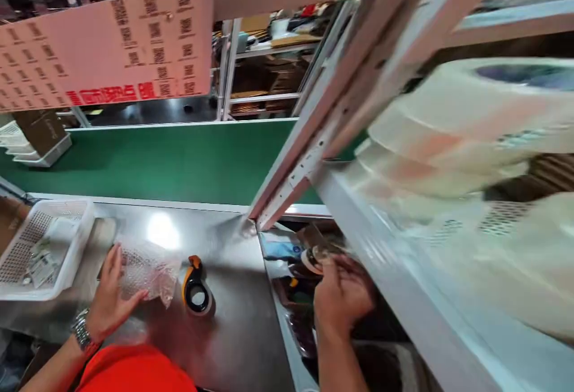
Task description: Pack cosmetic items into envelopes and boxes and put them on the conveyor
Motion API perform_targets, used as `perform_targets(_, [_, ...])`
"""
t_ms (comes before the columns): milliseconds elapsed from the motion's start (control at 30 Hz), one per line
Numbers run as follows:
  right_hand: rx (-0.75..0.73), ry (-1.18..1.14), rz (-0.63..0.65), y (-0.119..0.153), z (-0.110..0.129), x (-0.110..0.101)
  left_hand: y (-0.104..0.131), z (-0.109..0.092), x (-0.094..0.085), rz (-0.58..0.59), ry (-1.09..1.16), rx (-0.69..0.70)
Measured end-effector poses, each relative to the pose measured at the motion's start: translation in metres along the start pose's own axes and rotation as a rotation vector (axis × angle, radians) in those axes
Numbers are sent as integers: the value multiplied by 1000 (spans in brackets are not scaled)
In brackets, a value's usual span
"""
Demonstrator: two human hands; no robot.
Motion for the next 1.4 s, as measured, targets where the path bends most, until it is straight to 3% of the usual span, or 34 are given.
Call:
perform_targets(67, [20, -92, -224, 21, 2, 29, -3, -3, 0, -6, -12, 23])
perform_targets(100, [52, -154, -272, 39, 7, 47, -3, -3, 1, -8, -4, 23])
perform_targets(167, [111, -280, -118, 77, 27, 98, -1, -3, 1, -5, 44, 12])
perform_targets(233, [105, -352, 265, 110, 57, 161, 3, -3, -1, 30, 141, -6])
perform_targets(300, [43, -343, 435, 130, 83, 214, 8, -4, -4, 94, 283, -18])
perform_targets(400, [36, -353, 485, 135, 103, 271, 16, -2, -14, 165, 458, 41])
perform_targets(567, [120, -319, 527, 134, 106, 330, 24, 22, -37, 283, 541, 179])
perform_targets(667, [126, -261, 541, 134, 117, 358, 27, 60, -54, 240, 594, 65])
perform_targets(800, [242, -317, 575, 137, 143, 404, 27, 129, -89, -85, 662, -225])
perform_targets(900, [251, -370, 775, 147, 172, 448, 22, 183, -120, -223, 562, -371])
perform_targets(1033, [133, -377, 1112, 159, 200, 514, 22, 249, -166, -208, 314, -382])
perform_targets(1100, [115, -412, 1181, 157, 201, 553, 35, 283, -193, -285, 266, -410])
perform_targets(1200, [163, -336, 1050, 143, 185, 626, 72, 336, -233, -500, 244, -489])
perform_targets(1300, [106, 168, 1018, 137, 159, 712, 119, 378, -268, -690, 129, -573])
perform_targets(1400, [57, 420, 1068, 148, 139, 782, 158, 399, -293, -833, -44, -638])
Point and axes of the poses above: each hand's wrist, its own y-axis away from the middle knuckle, its own x-axis out of the palm, z = x × y, the point moved 4 cm from there along -y, towards the middle knuckle, and after that the axes turned 1 degree about y, right-handed, at the moved point
